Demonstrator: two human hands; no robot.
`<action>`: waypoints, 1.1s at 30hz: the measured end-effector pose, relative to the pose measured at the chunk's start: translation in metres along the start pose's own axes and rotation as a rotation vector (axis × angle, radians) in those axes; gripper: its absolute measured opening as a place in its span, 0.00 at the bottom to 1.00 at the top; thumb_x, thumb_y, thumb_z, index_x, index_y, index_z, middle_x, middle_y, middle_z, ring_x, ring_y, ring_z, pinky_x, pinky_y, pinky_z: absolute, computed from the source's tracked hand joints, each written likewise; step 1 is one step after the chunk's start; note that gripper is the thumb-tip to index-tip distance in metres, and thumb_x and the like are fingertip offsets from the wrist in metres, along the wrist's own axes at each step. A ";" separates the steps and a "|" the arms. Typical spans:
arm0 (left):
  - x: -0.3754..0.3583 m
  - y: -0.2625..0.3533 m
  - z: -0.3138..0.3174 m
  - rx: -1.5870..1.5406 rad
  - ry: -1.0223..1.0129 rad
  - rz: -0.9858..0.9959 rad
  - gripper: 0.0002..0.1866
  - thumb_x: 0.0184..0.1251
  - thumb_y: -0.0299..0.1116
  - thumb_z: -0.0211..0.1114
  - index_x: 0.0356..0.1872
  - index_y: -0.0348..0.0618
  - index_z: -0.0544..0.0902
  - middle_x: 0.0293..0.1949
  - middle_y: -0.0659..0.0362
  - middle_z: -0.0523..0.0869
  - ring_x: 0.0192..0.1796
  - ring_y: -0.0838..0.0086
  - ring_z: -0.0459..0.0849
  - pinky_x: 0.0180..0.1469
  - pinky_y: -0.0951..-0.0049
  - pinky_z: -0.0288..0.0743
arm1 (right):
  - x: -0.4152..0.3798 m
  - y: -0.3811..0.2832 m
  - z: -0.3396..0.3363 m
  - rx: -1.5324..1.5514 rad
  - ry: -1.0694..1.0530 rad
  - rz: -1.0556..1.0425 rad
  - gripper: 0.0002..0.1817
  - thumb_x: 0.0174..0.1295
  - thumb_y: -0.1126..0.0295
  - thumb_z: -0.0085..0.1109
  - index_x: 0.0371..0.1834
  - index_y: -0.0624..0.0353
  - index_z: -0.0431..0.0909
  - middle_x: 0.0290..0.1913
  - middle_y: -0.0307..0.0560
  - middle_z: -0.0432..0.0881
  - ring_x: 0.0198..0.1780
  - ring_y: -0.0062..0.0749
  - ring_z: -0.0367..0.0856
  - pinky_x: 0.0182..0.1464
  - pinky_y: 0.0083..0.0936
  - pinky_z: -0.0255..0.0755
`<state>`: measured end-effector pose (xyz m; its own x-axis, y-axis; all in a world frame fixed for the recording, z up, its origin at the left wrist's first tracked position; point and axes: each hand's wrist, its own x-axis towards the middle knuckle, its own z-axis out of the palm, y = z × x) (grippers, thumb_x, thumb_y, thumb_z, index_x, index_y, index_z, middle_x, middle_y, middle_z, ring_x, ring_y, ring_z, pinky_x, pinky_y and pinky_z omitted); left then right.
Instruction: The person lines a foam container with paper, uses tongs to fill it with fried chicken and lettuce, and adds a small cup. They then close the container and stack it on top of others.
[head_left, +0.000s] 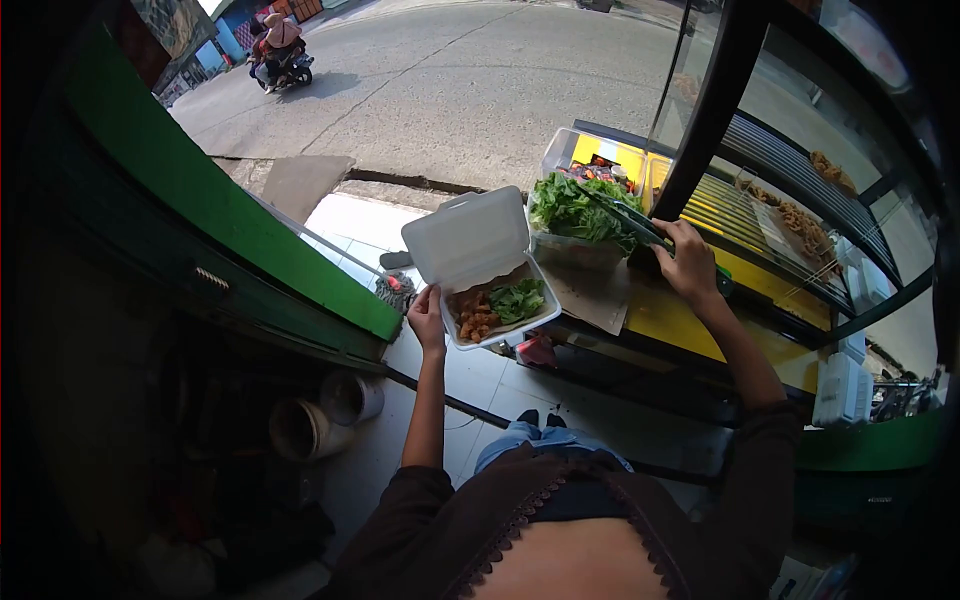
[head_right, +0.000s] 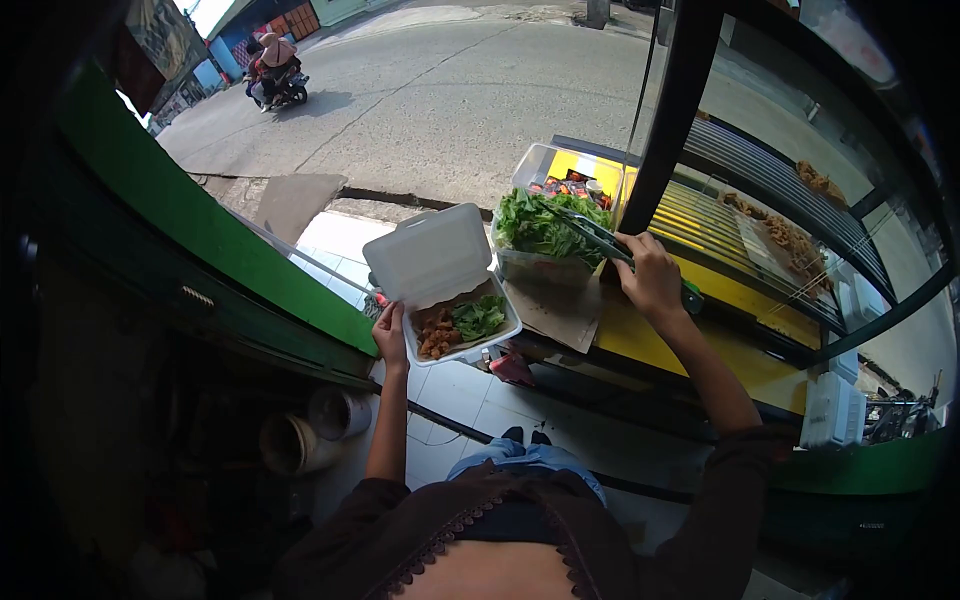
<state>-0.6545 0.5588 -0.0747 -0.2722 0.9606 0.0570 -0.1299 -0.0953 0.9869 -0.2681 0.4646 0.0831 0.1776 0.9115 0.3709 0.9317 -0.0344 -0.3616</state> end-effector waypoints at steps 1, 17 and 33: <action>0.001 0.000 0.003 0.000 -0.004 -0.002 0.14 0.67 0.29 0.61 0.47 0.27 0.82 0.40 0.56 0.86 0.40 0.80 0.82 0.46 0.81 0.73 | -0.002 0.002 -0.003 -0.002 0.000 0.004 0.19 0.53 0.72 0.65 0.50 0.54 0.79 0.40 0.45 0.77 0.45 0.42 0.78 0.47 0.35 0.73; 0.007 0.005 0.023 0.041 -0.024 -0.033 0.15 0.66 0.30 0.61 0.47 0.26 0.81 0.39 0.55 0.86 0.39 0.80 0.82 0.45 0.81 0.73 | -0.025 -0.019 -0.016 0.154 0.098 -0.245 0.23 0.49 0.77 0.63 0.53 0.54 0.78 0.42 0.44 0.78 0.45 0.40 0.79 0.47 0.32 0.73; 0.013 0.010 0.018 0.019 -0.023 0.016 0.15 0.66 0.30 0.62 0.48 0.27 0.81 0.39 0.56 0.86 0.39 0.81 0.82 0.45 0.82 0.73 | -0.051 -0.020 -0.001 -0.068 -0.129 -0.540 0.29 0.44 0.72 0.66 0.56 0.55 0.76 0.48 0.43 0.77 0.46 0.36 0.76 0.44 0.31 0.70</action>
<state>-0.6419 0.5749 -0.0613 -0.2522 0.9647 0.0760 -0.1072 -0.1059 0.9886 -0.2955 0.4180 0.0720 -0.3666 0.8499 0.3786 0.8988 0.4286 -0.0920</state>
